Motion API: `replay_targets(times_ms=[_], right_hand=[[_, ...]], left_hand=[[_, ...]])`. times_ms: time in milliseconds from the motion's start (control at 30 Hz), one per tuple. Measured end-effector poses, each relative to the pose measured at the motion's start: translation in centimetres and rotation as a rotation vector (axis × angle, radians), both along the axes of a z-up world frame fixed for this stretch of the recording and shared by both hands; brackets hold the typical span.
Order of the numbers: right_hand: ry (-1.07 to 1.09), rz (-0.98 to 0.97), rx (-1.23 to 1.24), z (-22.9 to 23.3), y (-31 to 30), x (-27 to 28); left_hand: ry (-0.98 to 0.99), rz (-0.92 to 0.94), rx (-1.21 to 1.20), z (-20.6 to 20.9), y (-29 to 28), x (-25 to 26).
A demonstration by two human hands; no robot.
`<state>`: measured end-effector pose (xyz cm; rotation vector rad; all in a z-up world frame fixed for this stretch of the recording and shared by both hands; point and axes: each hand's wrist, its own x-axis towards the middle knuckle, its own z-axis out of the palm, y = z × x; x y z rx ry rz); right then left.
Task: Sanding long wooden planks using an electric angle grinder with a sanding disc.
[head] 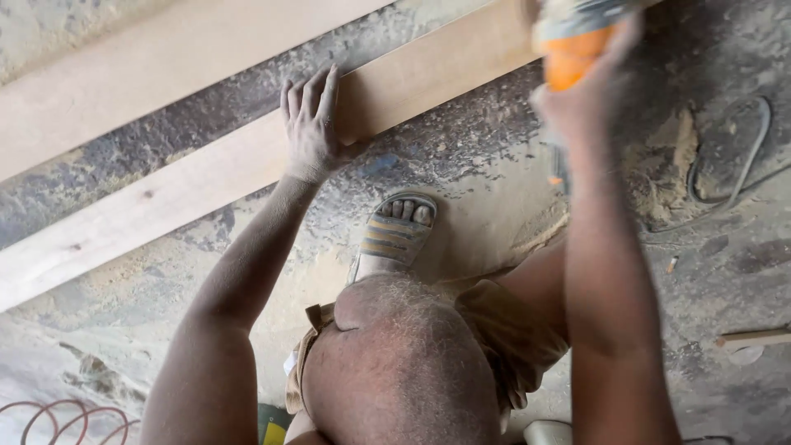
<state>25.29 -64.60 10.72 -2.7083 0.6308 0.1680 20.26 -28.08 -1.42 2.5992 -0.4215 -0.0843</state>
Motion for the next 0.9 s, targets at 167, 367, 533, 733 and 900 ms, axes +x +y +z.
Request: replay_targets(times_ms=[167, 367, 533, 733, 900], right_hand=[[0.131, 0.308, 0.070, 1.4, 9.3, -3.6], [0.114, 0.627, 0.164, 0.0, 13.2, -9.3], [0.129, 0.541, 0.087, 1.1, 7.5, -8.3], [0.079, 0.166, 0.003, 2.6, -3.1, -4.5], [-0.030, -0.057, 0.175, 3.1, -8.9, -0.5]], left_hand=[[0.132, -0.005, -0.022, 3.1, 2.6, -0.2], [0.045, 0.114, 0.031, 2.4, 16.9, -7.9], [-0.016, 0.050, 0.097, 4.4, 23.6, -11.2], [-0.140, 0.041, 0.047, 5.2, 20.5, -9.0], [-0.165, 0.090, -0.100, 2.6, 16.3, -7.8]])
